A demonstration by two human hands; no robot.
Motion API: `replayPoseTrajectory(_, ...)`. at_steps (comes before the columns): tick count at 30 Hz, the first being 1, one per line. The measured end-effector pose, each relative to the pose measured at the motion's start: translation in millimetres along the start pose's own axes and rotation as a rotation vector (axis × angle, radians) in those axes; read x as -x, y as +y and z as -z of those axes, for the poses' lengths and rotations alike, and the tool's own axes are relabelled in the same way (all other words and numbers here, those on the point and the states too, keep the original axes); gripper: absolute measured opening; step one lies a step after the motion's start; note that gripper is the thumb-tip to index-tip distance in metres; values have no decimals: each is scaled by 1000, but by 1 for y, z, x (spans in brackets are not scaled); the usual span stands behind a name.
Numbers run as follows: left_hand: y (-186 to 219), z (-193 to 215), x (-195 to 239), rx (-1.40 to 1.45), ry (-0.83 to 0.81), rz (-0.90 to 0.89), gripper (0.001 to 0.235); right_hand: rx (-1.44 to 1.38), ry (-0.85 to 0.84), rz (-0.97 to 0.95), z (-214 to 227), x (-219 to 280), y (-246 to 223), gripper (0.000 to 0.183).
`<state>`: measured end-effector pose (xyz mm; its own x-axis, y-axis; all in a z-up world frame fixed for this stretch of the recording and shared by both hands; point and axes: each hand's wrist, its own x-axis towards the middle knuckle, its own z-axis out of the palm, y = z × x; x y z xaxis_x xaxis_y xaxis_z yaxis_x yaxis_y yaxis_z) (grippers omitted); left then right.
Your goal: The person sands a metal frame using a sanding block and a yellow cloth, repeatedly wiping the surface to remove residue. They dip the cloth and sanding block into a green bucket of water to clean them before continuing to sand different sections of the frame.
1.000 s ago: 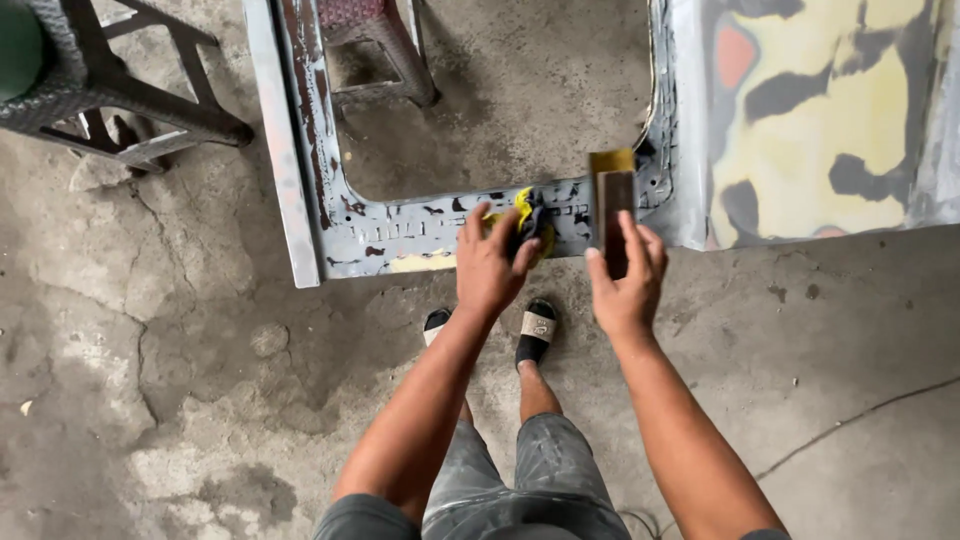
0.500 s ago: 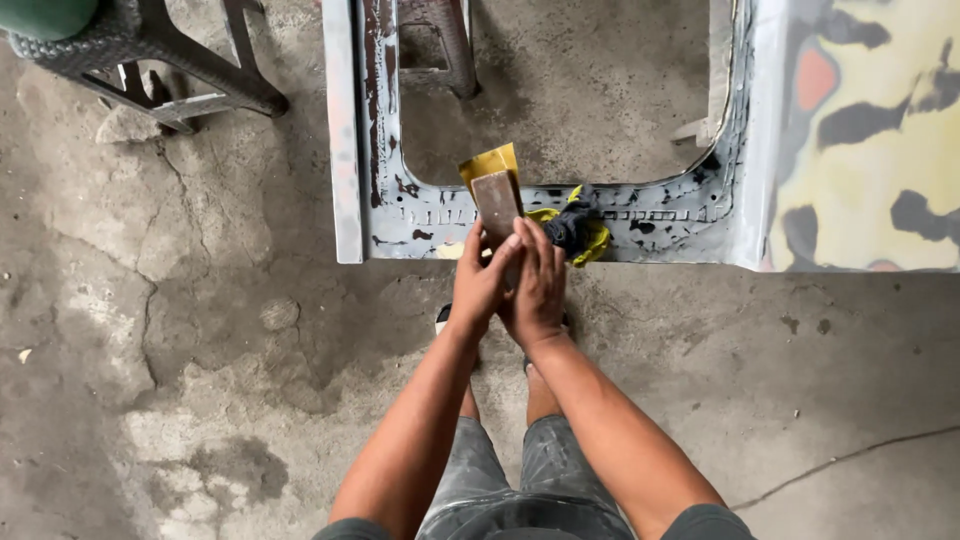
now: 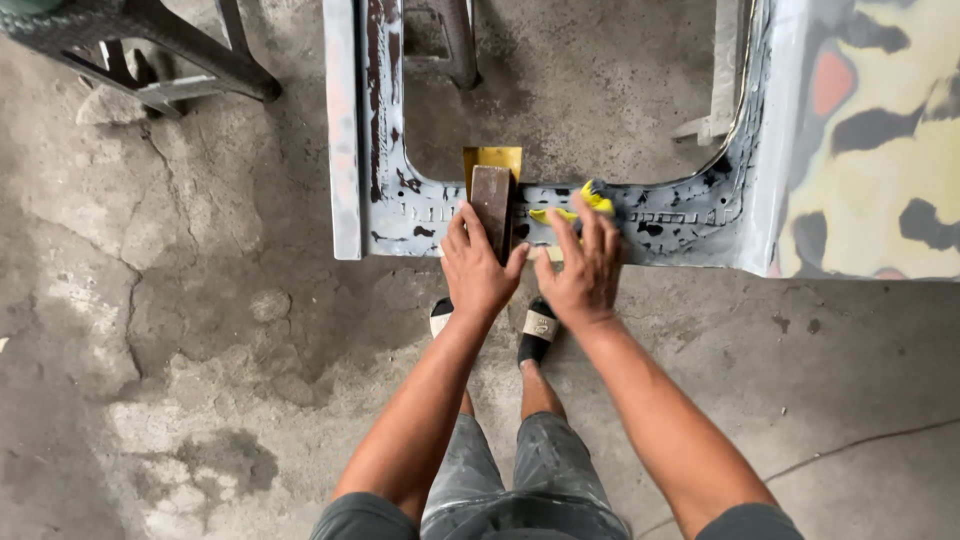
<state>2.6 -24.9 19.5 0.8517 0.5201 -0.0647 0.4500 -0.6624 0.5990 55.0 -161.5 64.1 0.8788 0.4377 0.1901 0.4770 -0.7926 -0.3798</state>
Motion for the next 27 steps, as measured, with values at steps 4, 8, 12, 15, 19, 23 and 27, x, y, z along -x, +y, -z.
replayPoseTrajectory(4,-8,-22,4,-65,44,-1,95,243,-48,49,-15,-19,51,53)
replayPoseTrajectory(8,-1,-28,15,-132,-5,-56,84,160,23,72,-17,-12,88,42)
replayPoseTrajectory(12,15,-26,46,-148,-77,-171,73,56,56,59,-12,3,110,41)
replayPoseTrajectory(15,-3,-35,46,-197,-54,-261,69,92,92,74,-12,9,110,41)
replayPoseTrajectory(19,-30,-26,-20,-237,66,-194,69,95,144,159,0,-4,82,54)
replayPoseTrajectory(23,-25,-23,-39,-225,120,-65,71,78,95,63,-21,-5,93,37)
replayPoseTrajectory(27,5,-32,37,-169,-12,-151,72,64,169,-40,-31,-9,86,33)
